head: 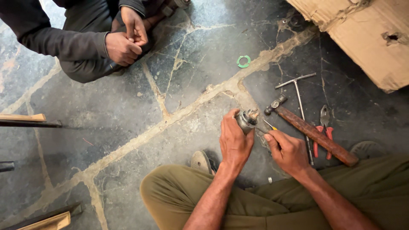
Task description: The person sits on the floor and uses a hammer and screwdriver to disassemble a small cylindrical metal component. They repeatedly strike the tool against the object to loosen parts and manipulate the internal components with their hands.
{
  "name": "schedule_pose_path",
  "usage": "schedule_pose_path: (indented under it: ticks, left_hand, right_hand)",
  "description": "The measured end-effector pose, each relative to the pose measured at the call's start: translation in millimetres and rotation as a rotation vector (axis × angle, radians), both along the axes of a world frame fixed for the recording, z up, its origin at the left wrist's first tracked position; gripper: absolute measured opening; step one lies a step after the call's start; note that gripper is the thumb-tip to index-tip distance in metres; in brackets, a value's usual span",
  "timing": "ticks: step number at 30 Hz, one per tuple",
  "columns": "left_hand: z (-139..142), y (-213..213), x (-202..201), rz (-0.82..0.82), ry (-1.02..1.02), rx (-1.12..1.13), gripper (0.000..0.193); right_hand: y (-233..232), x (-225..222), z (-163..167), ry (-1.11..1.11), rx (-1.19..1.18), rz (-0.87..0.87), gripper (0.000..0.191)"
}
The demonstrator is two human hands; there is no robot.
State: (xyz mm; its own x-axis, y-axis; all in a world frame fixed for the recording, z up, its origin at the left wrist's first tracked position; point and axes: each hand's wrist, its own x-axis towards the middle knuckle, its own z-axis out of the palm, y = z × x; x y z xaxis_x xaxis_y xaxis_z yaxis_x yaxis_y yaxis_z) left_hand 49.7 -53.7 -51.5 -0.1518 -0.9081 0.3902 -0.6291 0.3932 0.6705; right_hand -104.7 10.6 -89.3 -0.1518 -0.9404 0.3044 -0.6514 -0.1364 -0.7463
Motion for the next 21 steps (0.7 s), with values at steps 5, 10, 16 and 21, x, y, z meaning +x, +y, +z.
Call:
schedule_pose_path:
  ticks: [5,10,16,21]
  left_hand:
    - [-3.4,-1.9,1.2,-0.015,-0.069,0.098,0.058]
    - [-5.3,-5.3,3.7,0.01,-0.144,0.107,0.063]
    - [-6.2,-9.6,6.6,0.046,-0.159,0.065,0.064]
    - [-7.8,-8.6,4.3,0.009,-0.124,0.094,0.064]
  right_hand:
    - [-0.7,-0.2,-0.9,-0.018,0.049,-0.002,0.016]
    - [-0.9,1.3,-0.8,0.035,0.088,-0.022,0.017]
    - [0.1,1.6,1.8,0.059,0.058,-0.011,0.014]
    - [0.8,1.7,5.7,0.098,0.053,0.014,0.015]
